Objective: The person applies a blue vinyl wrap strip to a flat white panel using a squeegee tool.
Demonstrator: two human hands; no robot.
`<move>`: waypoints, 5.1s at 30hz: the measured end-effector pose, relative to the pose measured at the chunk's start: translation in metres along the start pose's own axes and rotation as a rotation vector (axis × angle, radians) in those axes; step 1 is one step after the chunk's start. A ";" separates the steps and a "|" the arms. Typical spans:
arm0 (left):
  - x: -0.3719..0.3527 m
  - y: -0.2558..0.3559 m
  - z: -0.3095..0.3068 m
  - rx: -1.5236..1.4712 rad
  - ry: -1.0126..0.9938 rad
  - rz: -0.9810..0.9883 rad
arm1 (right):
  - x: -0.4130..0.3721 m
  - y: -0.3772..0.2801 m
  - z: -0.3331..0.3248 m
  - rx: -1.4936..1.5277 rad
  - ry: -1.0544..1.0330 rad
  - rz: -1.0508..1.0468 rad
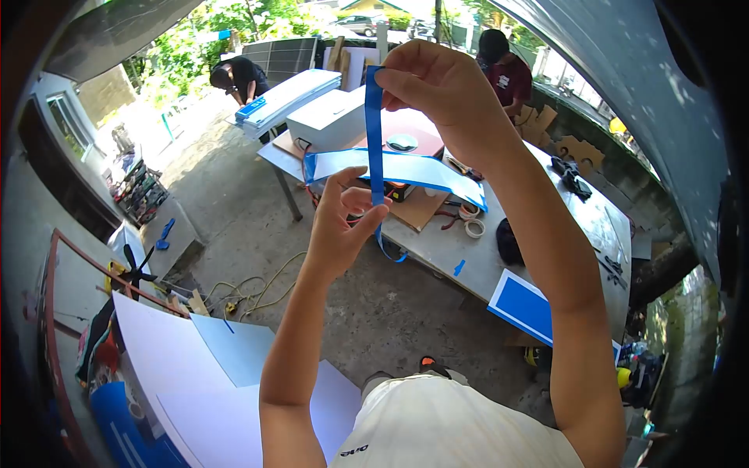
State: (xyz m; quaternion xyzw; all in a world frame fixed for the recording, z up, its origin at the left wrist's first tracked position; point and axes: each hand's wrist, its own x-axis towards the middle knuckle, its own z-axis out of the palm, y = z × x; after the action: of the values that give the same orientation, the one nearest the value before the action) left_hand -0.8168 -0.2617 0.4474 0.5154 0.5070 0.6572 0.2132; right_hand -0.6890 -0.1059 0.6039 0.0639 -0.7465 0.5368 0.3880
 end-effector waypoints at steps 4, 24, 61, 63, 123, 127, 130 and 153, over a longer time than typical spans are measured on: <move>-0.006 -0.060 0.015 0.149 -0.245 -0.022 | -0.017 -0.016 -0.033 -0.109 0.187 -0.065; -0.030 -0.172 0.123 0.326 -0.833 -0.451 | -0.456 -0.138 -0.362 -0.418 1.238 0.099; 0.048 -0.415 0.475 0.717 -0.923 -0.632 | -0.999 -0.072 -0.581 -0.551 1.947 1.048; 0.038 -0.409 0.494 0.839 -0.881 -0.637 | -1.012 -0.051 -0.595 -0.530 1.914 1.104; -0.010 -0.422 0.597 1.811 -0.821 -0.387 | -1.123 0.023 -0.627 -0.490 1.725 1.390; -0.035 -0.382 0.697 1.267 -0.870 -0.135 | -1.106 0.023 -0.629 -0.560 1.696 1.422; -0.069 -0.341 0.818 0.640 -1.030 -0.195 | -1.103 0.023 -0.628 -0.523 1.688 1.381; -0.238 -0.340 1.158 0.433 -1.450 -0.350 | -1.096 0.007 -0.634 -0.537 1.544 1.348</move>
State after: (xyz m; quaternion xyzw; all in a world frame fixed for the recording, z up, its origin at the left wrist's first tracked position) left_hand 0.2259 0.1985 -0.0157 0.7592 0.4319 -0.0012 0.4869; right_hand 0.3887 0.0847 -0.0332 -0.8098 -0.2729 0.3533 0.3808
